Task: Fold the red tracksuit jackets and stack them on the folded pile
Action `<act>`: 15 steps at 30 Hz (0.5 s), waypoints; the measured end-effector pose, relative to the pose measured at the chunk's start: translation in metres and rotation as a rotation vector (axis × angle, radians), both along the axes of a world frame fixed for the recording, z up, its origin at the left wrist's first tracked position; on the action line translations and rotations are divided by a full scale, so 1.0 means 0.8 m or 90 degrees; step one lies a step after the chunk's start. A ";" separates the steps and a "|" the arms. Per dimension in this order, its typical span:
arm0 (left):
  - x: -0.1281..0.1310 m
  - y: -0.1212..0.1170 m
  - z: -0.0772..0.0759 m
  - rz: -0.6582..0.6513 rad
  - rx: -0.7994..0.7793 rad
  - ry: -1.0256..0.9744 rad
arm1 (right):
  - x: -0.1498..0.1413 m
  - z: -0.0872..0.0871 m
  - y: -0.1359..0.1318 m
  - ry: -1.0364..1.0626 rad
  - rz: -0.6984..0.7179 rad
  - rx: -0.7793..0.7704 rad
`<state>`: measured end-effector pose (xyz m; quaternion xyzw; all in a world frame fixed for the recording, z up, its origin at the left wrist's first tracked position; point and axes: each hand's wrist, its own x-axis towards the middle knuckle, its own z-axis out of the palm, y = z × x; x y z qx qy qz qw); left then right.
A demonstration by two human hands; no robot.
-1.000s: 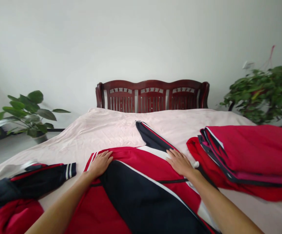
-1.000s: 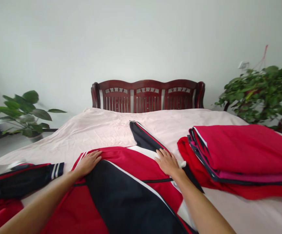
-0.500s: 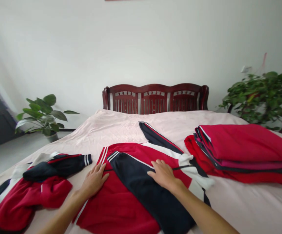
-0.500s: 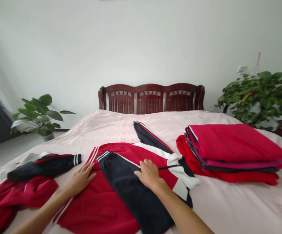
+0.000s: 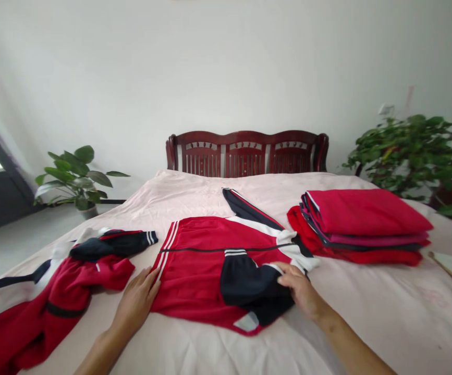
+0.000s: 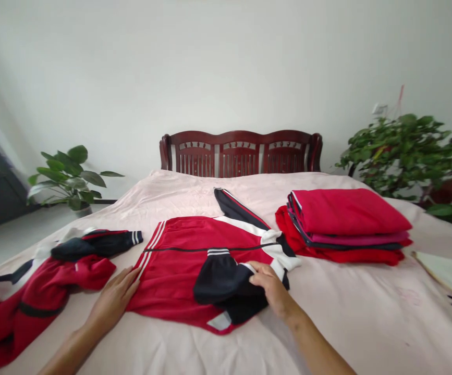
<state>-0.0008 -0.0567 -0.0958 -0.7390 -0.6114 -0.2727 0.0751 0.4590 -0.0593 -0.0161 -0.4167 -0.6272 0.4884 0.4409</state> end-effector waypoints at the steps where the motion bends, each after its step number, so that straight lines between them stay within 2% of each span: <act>1: 0.000 -0.001 0.000 0.004 0.006 -0.002 | 0.012 -0.008 -0.007 0.043 -0.041 -0.014; 4: 0.002 0.000 0.002 0.029 0.003 -0.007 | 0.035 -0.024 -0.019 0.113 -0.214 0.030; 6: 0.004 0.001 0.004 0.036 -0.007 -0.018 | 0.040 -0.021 -0.025 0.164 -0.288 0.068; 9: 0.007 -0.001 0.008 0.033 -0.019 -0.036 | 0.039 0.004 -0.038 0.273 -0.244 0.045; 11: 0.009 -0.003 0.011 0.032 -0.024 -0.042 | 0.039 0.027 -0.051 0.337 -0.216 0.073; 13: 0.010 -0.006 0.014 0.034 -0.026 -0.047 | 0.044 0.048 -0.065 0.376 -0.240 0.146; 15: 0.011 -0.009 0.018 0.036 -0.029 -0.054 | 0.056 0.061 -0.079 0.350 -0.298 0.178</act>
